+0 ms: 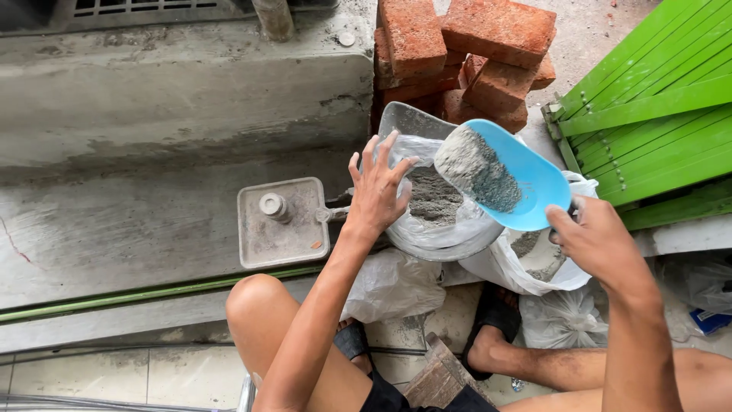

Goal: The person scoops a gray powder from a white bag into a blue dustpan and then pours it into a bucket lined with a plastic bag. The person repeats this scooping and pouring process multiple times.

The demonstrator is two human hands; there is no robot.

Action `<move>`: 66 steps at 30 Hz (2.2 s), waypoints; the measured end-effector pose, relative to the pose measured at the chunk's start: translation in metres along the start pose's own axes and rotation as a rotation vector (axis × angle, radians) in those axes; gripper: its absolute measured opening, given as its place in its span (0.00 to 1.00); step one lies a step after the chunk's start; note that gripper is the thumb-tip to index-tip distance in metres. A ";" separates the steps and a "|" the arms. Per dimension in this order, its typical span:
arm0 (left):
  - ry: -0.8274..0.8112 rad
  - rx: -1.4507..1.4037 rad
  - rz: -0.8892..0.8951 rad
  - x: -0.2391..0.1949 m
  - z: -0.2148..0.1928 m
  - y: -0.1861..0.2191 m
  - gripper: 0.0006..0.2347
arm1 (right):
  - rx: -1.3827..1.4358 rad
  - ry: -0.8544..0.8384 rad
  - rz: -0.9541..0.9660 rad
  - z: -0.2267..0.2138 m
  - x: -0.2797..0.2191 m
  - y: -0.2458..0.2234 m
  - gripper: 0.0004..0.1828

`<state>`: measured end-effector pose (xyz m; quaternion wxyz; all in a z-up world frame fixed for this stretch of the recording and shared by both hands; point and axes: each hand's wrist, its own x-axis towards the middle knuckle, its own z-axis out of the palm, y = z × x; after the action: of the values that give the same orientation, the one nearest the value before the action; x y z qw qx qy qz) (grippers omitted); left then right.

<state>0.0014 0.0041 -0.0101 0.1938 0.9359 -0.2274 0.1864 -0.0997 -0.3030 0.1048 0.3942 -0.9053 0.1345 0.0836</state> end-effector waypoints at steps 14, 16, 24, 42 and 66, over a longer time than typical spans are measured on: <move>0.033 -0.019 0.022 0.006 0.001 0.004 0.30 | -0.429 0.086 0.198 0.009 -0.013 -0.065 0.18; 0.066 0.006 0.072 0.009 0.002 0.011 0.28 | -0.437 0.089 0.204 0.009 -0.014 -0.067 0.19; 0.005 -0.339 0.004 0.023 0.006 0.028 0.29 | -0.627 0.117 0.211 0.005 -0.003 -0.076 0.15; -0.052 0.199 -0.074 0.005 0.025 0.020 0.12 | -0.719 0.099 0.154 0.002 0.028 -0.069 0.18; -0.428 0.403 -0.284 -0.005 0.031 0.040 0.09 | -0.728 0.116 0.092 0.007 0.034 -0.048 0.20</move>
<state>-0.0145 -0.0405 -0.0275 -0.0237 0.9958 -0.0889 -0.0023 -0.0524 -0.2721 0.1246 0.0339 -0.9824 0.1585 0.0923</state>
